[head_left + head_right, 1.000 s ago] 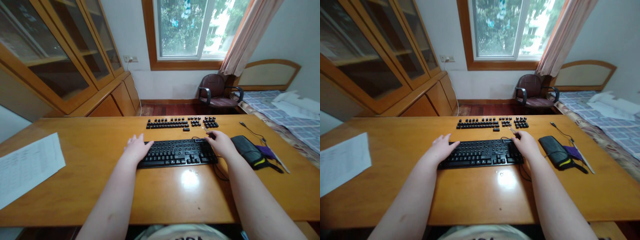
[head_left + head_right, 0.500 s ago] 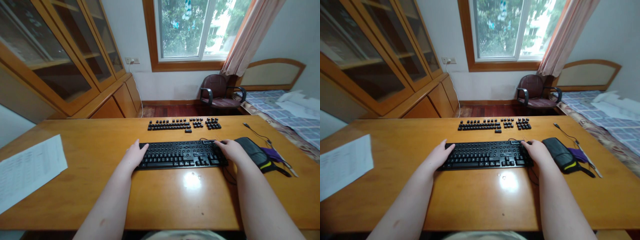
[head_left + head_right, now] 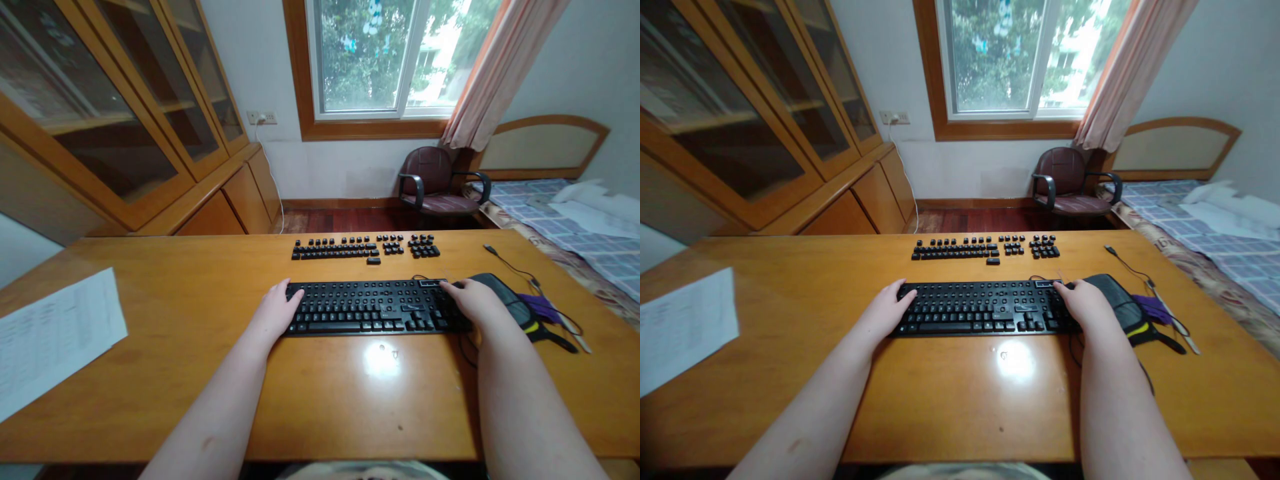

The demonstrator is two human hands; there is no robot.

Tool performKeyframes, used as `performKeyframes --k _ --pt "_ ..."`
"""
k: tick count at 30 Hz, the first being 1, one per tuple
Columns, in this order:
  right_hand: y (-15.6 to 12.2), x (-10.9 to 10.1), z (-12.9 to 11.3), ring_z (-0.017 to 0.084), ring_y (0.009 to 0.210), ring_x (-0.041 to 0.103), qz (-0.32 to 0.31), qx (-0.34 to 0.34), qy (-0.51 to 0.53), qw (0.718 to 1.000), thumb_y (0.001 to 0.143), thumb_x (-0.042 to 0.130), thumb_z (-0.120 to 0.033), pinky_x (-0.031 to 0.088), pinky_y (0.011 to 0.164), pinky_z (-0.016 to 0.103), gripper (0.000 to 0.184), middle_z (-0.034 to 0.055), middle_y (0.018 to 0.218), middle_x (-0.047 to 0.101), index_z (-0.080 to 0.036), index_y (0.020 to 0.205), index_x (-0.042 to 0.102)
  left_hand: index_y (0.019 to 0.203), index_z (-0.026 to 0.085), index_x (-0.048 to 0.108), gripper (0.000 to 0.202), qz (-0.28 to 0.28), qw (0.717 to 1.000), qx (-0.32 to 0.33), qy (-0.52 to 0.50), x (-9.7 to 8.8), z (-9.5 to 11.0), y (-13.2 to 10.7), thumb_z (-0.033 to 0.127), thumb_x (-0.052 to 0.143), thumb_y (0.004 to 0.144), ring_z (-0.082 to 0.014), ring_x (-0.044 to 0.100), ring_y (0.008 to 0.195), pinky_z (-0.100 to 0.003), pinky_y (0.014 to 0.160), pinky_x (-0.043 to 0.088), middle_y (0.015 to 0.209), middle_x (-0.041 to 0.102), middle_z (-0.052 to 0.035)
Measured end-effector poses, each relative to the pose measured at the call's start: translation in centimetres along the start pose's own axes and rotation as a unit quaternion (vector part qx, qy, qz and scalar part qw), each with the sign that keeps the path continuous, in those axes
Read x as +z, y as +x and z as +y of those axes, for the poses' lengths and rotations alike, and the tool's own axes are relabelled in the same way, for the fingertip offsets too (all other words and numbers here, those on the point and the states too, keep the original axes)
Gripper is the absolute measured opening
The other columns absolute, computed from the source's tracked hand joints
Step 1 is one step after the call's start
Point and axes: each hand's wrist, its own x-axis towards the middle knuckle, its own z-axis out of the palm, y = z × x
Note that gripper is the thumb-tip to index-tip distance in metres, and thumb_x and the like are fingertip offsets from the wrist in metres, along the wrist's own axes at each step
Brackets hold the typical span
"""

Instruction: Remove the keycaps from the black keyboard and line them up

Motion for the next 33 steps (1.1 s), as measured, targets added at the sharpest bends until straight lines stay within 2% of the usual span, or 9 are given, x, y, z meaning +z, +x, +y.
performKeyframes --k 4,7,12,14,16,18,23,27,33 --pt "0.3 0.2 0.4 0.030 0.077 0.064 0.013 0.012 0.016 1.000 0.077 0.046 -0.054 0.045 0.063 0.034 0.052 0.0200 0.085 0.068 -0.009 0.089 0.069 0.124 0.010 0.049 0.054 0.031 0.999 0.010 0.015 0.0 0.2 0.0 0.044 0.043 0.084 -0.0278 0.048 0.118 -0.037 0.101 0.036 0.127 0.052 -0.0166" --pt "0.1 0.2 0.5 0.030 0.077 0.062 0.074 0.024 0.057 0.995 0.078 0.045 -0.052 0.045 0.064 0.035 0.050 0.0182 0.084 0.067 -0.011 0.094 0.067 0.115 0.014 0.057 0.042 0.097 0.992 0.078 -0.005 -0.4 0.6 -0.2 0.039 0.043 0.084 -0.0250 0.050 0.114 -0.036 0.100 0.036 0.120 0.058 -0.0118" --pt "-1.4 -0.1 -0.8 0.026 0.096 0.055 0.238 -0.121 0.161 0.950 0.084 0.041 -0.040 0.042 0.083 0.035 0.037 0.0127 0.092 0.063 -0.016 0.101 0.064 0.086 0.021 0.067 0.024 0.198 0.948 0.247 -0.036 -0.5 1.2 -2.3 0.031 0.044 0.084 -0.0170 0.057 0.069 -0.031 0.074 0.044 0.068 0.063 -0.0045" --pt "-2.1 -0.3 -1.5 0.024 0.096 0.055 0.249 -0.187 0.207 0.928 0.087 0.037 -0.036 0.041 0.086 0.035 0.035 0.0106 0.092 0.062 -0.018 0.102 0.063 0.083 0.024 0.067 0.019 0.170 0.918 0.358 -0.014 -0.1 2.3 -3.8 0.030 0.049 0.080 -0.0154 0.052 0.058 -0.031 0.065 0.040 0.055 0.057 -0.0021" --pt "-2.8 -0.4 -2.2 0.022 0.094 0.056 0.236 -0.237 0.248 0.909 0.087 0.036 -0.034 0.042 0.086 0.035 0.034 0.0093 0.092 0.061 -0.019 0.101 0.063 0.087 0.026 0.066 0.017 0.080 0.861 0.503 0.014 0.7 4.3 -5.2 0.031 0.052 0.080 -0.0141 0.048 0.054 -0.030 0.058 0.036 0.054 0.056 -0.0007" --pt "-3.2 -0.2 -2.8 0.022 0.094 0.057 0.223 -0.268 0.283 0.894 0.085 0.043 -0.035 0.042 0.086 0.035 0.030 0.0085 0.094 0.062 -0.020 0.098 0.065 0.088 0.025 0.065 0.017 0.032 0.830 0.554 0.053 1.7 7.1 -6.2 0.029 0.049 0.083 -0.0147 0.049 0.057 -0.030 0.058 0.035 0.058 0.057 -0.0014" --pt "-4.2 1.8 -4.7 0.021 0.083 0.062 0.111 -0.216 0.445 0.862 0.073 0.062 -0.039 0.048 0.079 0.035 0.030 0.0071 0.089 0.068 -0.018 0.095 0.068 0.093 0.019 0.060 0.020 0.024 0.934 0.345 0.085 4.5 12.4 -5.7 0.034 0.056 0.080 -0.0232 0.053 0.086 -0.036 0.073 0.041 0.089 0.062 -0.0076" --pt "-5.1 3.6 -6.4 0.020 0.076 0.064 -0.012 -0.260 0.447 0.856 0.075 0.061 -0.038 0.050 0.072 0.033 0.025 0.0066 0.084 0.069 -0.018 0.090 0.068 0.097 0.020 0.059 0.021 -0.017 0.939 0.338 0.065 5.8 12.0 -4.2 0.035 0.055 0.083 -0.0219 0.053 0.090 -0.035 0.078 0.041 0.092 0.061 -0.0057" --pt "-5.5 4.1 -7.3 0.020 0.076 0.064 -0.050 -0.321 0.370 0.871 0.083 0.053 -0.033 0.050 0.072 0.032 0.020 0.0053 0.082 0.068 -0.020 0.089 0.066 0.094 0.019 0.059 0.026 -0.001 0.945 0.322 0.048 6.5 10.9 -3.4 0.042 0.057 0.081 -0.0224 0.051 0.091 -0.036 0.080 0.040 0.092 0.061 -0.0054"
